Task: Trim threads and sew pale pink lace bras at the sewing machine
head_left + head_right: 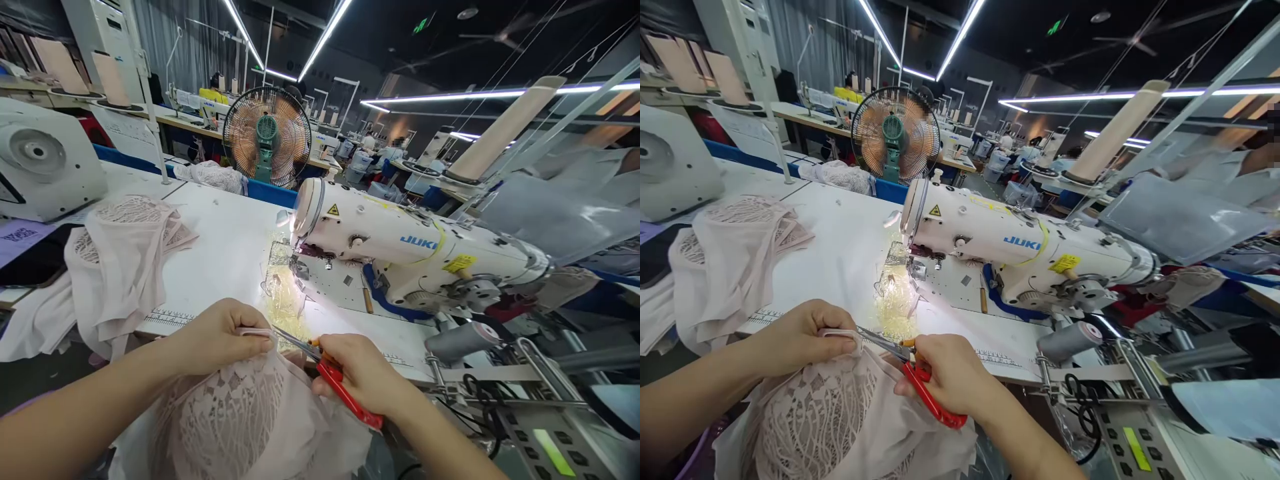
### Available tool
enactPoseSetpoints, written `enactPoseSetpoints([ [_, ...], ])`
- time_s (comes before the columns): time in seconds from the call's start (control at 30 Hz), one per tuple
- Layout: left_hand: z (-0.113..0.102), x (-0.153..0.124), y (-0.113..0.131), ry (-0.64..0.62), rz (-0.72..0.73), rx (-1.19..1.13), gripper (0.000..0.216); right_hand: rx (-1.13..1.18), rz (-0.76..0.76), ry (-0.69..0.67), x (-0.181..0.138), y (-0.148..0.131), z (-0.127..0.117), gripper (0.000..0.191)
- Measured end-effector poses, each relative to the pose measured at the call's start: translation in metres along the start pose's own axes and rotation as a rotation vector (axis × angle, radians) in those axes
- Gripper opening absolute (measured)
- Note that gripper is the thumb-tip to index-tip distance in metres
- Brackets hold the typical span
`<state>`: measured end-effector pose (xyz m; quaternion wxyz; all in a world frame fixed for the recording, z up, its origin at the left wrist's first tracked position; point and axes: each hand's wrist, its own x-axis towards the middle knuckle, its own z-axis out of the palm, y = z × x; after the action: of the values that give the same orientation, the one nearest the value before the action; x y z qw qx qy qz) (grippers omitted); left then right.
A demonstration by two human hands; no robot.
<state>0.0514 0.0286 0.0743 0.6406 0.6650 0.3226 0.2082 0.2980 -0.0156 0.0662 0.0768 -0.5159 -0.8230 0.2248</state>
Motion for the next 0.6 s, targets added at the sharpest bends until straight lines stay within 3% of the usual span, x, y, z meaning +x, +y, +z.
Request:
enactPoseSetpoints([
  [0.43, 0.001, 0.004, 0.006, 0.018, -0.023, 0.013, 0.027, 0.032, 0.040, -0.021, -0.002, -0.001, 0.001, 0.047],
  [0.6, 0.001, 0.001, -0.004, 0.186, -0.026, 0.191, 0.025, -0.088, 0.182, 0.005, 0.000, 0.014, -0.011, 0.038],
])
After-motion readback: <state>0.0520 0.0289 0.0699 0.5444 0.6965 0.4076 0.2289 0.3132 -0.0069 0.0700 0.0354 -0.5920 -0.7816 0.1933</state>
